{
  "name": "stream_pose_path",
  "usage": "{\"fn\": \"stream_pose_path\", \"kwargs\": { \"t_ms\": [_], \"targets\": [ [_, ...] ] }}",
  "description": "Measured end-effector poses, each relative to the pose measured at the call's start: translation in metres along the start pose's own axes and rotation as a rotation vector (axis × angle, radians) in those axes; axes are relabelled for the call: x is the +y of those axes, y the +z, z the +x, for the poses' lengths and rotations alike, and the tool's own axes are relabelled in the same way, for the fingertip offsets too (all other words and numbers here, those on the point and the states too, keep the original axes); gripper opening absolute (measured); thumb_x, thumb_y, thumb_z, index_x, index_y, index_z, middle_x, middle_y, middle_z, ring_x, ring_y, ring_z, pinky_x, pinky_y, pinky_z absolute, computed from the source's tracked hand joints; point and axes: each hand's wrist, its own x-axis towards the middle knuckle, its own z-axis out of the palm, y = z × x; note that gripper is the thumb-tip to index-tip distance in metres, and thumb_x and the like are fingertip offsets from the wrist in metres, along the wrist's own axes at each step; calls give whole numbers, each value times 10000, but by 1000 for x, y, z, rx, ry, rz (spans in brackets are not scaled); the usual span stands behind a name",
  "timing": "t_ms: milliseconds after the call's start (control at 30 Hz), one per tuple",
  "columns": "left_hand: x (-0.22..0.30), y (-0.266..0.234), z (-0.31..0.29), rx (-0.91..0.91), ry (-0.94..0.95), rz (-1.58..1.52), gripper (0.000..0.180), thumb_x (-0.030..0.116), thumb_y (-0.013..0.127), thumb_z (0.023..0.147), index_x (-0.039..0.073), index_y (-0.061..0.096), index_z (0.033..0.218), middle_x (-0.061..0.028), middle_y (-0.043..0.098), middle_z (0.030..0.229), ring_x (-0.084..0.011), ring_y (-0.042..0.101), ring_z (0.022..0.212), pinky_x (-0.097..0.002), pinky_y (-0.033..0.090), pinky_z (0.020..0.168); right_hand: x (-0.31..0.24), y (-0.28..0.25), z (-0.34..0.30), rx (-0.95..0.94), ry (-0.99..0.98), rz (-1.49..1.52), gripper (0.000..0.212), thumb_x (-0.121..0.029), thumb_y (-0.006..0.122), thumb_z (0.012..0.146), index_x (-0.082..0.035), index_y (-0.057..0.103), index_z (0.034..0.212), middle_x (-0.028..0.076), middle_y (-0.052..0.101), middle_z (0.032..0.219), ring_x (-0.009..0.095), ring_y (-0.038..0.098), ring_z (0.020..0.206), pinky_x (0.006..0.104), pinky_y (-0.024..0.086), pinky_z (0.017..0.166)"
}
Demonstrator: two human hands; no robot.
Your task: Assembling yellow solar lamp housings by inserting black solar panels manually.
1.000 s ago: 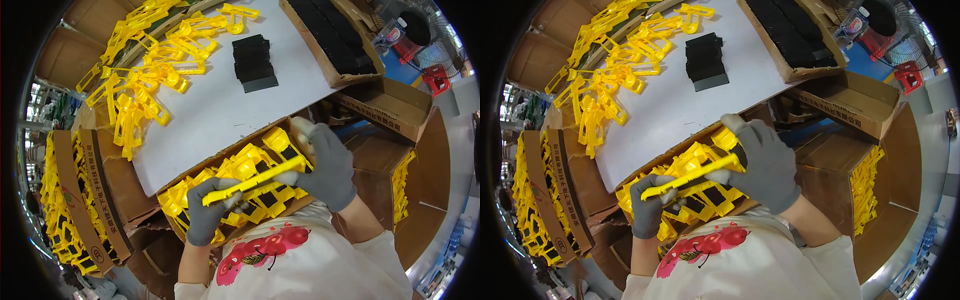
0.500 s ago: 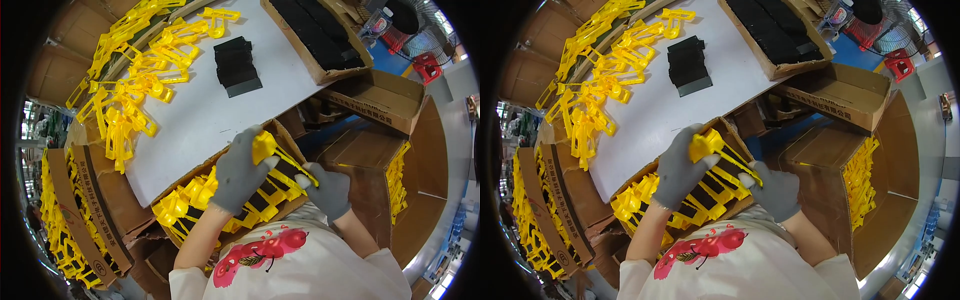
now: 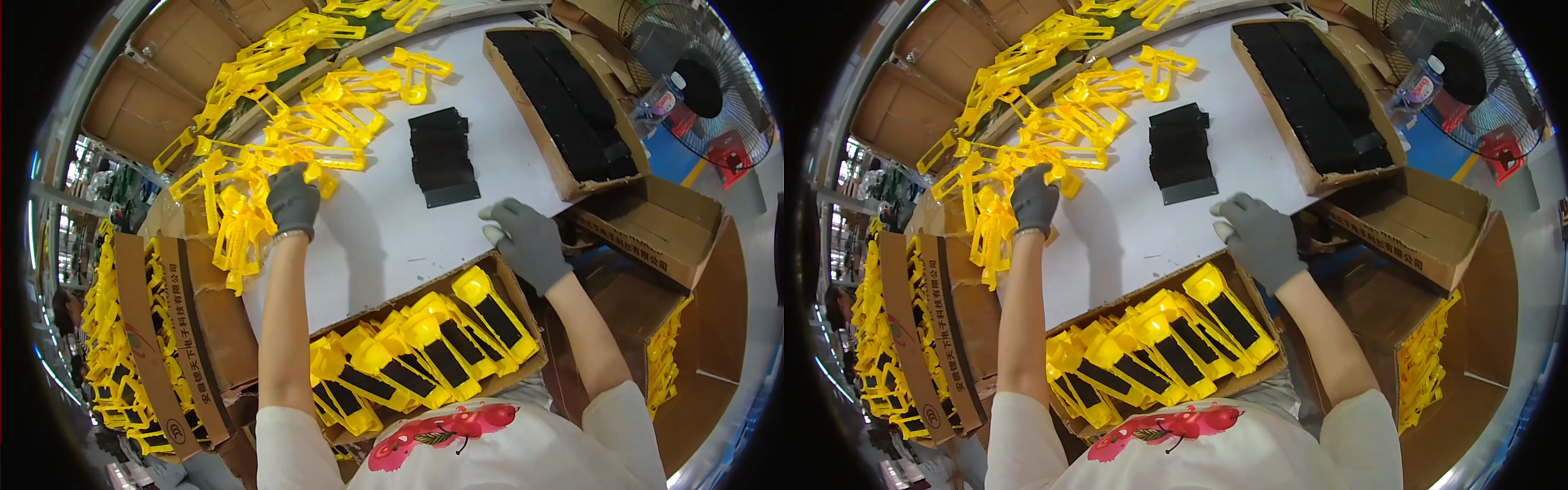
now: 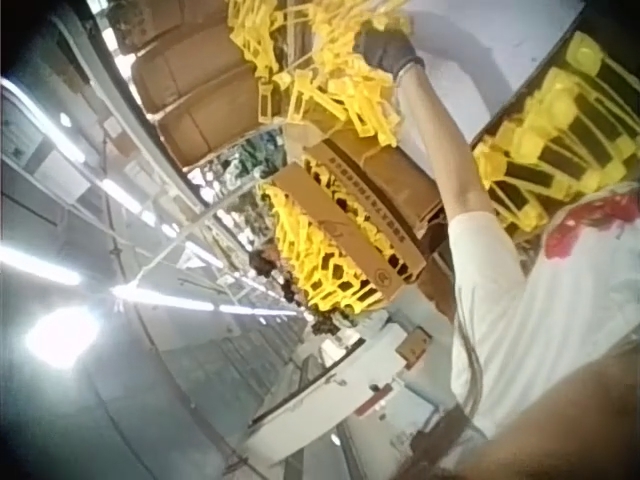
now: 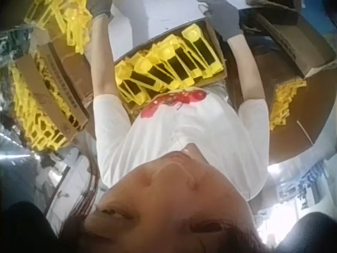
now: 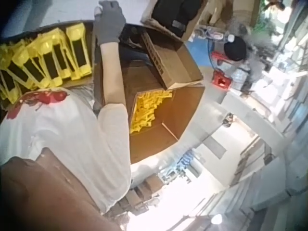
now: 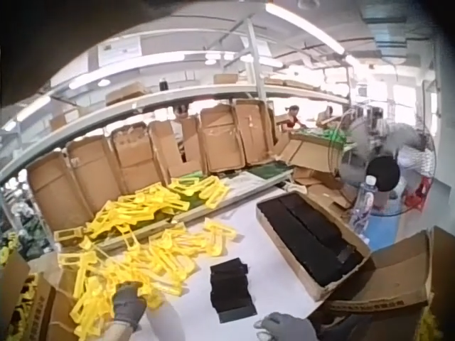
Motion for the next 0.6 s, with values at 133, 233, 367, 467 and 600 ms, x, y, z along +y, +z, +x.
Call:
{"fn": "stream_pose_path", "kwargs": {
  "t_ms": [133,233,367,467,600],
  "targets": [
    [-18,31,19,-50,56,62,658,474,681,792,135,508,1330,-231,471,1382,-445,404,1282,-498,357,1058,26,45,43,38,-107,-123,285,-200,667,825,-135,637,1101,66,595,1131,270,567,1052,393,490,848],
    [-30,48,1,-94,94,-63,659,495,680,777,147,513,1312,-227,422,1418,-482,370,1289,-512,292,1103,22,55,57,19,-115,-162,285,-212,672,822,-133,639,1095,71,587,1129,271,561,1052,399,476,872],
    [10,14,-58,-243,274,-165,604,413,714,780,169,517,1297,-205,423,1410,-484,341,1302,-524,356,1063,32,47,51,-45,-95,-187,293,-231,694,804,-136,644,1077,75,579,1105,277,561,1039,400,468,875],
    [18,-20,-100,-342,444,-216,623,371,731,770,194,499,1321,-192,417,1416,-495,328,1308,-522,375,1051,32,41,51,-96,-45,-154,302,-242,714,785,-140,648,1062,75,583,1086,276,562,1034,399,469,872],
    [7,-49,-102,-326,335,-492,546,223,719,796,141,540,1306,-144,533,1333,-355,473,1257,-441,403,1042,29,40,49,-107,-6,-160,317,-247,734,766,-139,649,1052,72,589,1071,274,567,1020,395,469,871]
  ]
}}
